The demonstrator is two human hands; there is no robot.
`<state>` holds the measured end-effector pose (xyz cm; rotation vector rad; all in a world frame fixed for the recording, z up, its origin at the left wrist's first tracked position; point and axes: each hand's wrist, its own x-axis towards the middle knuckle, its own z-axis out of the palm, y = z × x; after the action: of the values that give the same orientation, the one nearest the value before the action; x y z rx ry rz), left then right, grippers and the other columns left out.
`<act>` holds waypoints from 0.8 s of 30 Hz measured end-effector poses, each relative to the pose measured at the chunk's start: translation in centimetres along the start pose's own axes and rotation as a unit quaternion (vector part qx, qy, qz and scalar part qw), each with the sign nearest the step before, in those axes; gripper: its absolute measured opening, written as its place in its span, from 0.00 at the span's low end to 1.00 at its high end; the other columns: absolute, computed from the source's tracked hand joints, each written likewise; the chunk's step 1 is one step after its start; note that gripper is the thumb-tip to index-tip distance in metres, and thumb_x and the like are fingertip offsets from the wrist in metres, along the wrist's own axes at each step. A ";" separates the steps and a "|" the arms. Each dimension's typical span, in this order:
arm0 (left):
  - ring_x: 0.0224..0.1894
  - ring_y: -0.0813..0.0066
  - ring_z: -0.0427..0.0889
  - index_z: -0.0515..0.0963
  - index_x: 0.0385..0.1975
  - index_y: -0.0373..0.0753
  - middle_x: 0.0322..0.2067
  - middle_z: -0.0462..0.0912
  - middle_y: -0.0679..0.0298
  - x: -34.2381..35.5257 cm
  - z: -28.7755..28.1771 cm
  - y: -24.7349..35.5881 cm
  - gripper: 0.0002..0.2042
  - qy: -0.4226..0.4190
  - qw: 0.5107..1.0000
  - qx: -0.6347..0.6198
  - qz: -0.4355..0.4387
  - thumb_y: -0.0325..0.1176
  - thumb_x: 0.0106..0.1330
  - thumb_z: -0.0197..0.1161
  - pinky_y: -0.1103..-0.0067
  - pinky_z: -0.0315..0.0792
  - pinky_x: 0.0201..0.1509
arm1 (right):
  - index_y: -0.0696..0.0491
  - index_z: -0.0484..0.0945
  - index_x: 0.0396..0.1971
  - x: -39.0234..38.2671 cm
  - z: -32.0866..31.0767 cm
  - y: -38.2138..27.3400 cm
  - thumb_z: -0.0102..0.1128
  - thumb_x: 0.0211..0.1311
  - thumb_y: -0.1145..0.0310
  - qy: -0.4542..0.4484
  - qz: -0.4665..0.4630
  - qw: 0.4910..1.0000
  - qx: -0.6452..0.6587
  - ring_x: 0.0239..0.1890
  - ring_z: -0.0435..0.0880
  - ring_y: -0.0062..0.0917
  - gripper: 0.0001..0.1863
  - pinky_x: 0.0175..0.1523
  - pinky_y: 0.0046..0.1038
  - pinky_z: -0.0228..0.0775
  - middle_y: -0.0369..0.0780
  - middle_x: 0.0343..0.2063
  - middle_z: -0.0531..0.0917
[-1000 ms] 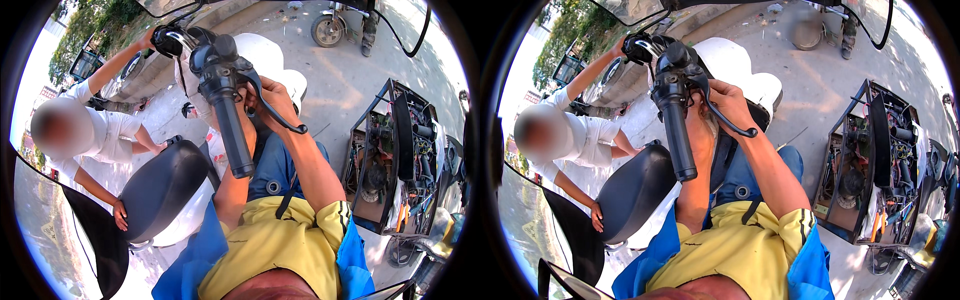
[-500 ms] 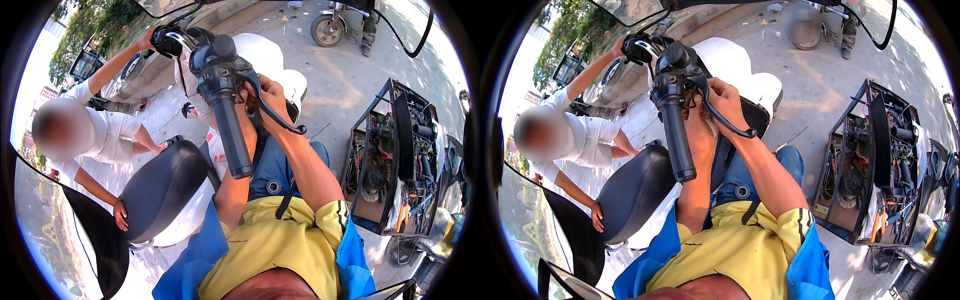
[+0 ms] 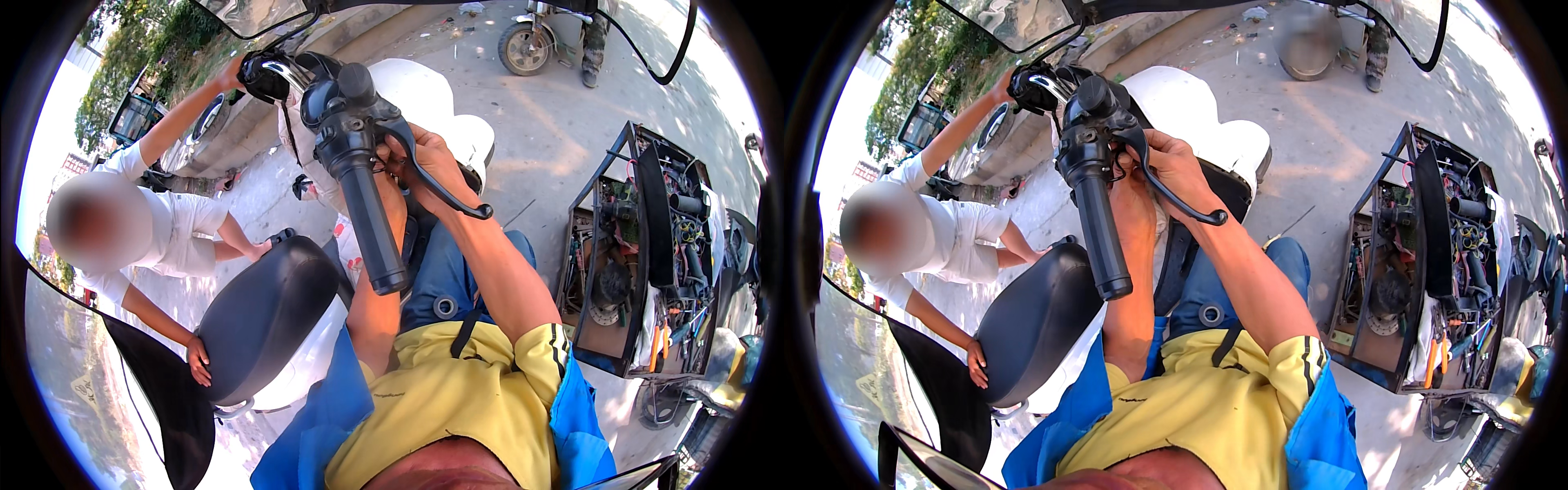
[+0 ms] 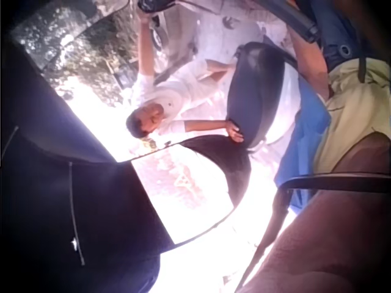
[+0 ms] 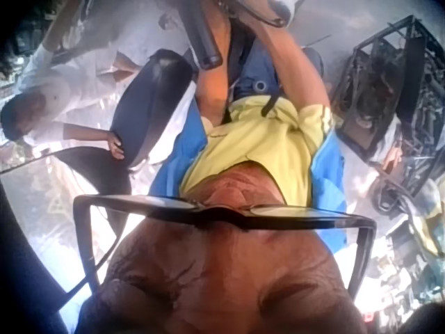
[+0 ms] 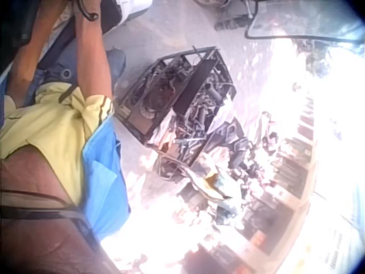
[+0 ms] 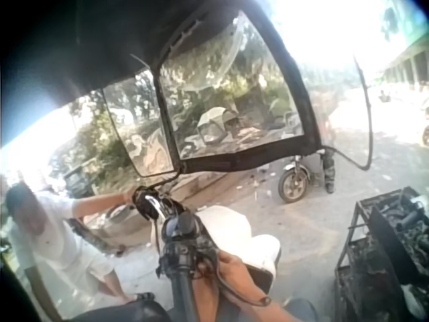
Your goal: The person is repairing a white scooter's handlebar assembly. They use a screwdriver to tighten screws on the right handlebar grip and brake lever housing. The person also adjusts the brake cable and tests the brake lever. A bystander stands nearby observing the work.
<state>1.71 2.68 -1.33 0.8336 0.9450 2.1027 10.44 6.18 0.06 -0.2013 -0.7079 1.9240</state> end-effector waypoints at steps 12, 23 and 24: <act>0.28 0.75 0.82 0.84 0.40 0.28 0.31 0.86 0.59 0.9 -1.4 0.5 0.06 -0.052 0.998 -0.001 0.035 0.21 0.65 0.68 0.83 0.75 0.27 | 0.58 0.81 0.42 -0.9 0.7 -0.4 0.62 0.73 0.67 0.014 0.033 0.999 -0.005 0.25 0.77 0.15 0.09 0.31 0.19 0.72 0.35 0.29 0.84; 0.35 0.72 0.87 0.82 0.44 0.29 0.36 0.88 0.57 -1.0 -1.8 1.1 0.12 -0.003 0.963 0.204 0.176 0.24 0.63 0.75 0.80 0.81 0.37 | 0.61 0.81 0.39 -0.4 0.8 -0.5 0.58 0.75 0.67 0.035 0.027 0.999 -0.015 0.23 0.78 0.19 0.11 0.30 0.21 0.73 0.39 0.27 0.83; 0.35 0.72 0.87 0.82 0.44 0.30 0.36 0.88 0.57 -1.3 -1.6 1.0 0.11 0.003 0.958 0.215 0.189 0.26 0.66 0.74 0.79 0.81 0.37 | 0.61 0.81 0.39 -0.4 0.7 -0.5 0.58 0.74 0.67 0.034 0.030 0.999 -0.013 0.23 0.78 0.19 0.11 0.30 0.21 0.72 0.39 0.27 0.83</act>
<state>0.93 0.57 -1.78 1.3158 1.3648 2.2452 10.71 5.75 0.82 -0.3050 -0.6895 1.9557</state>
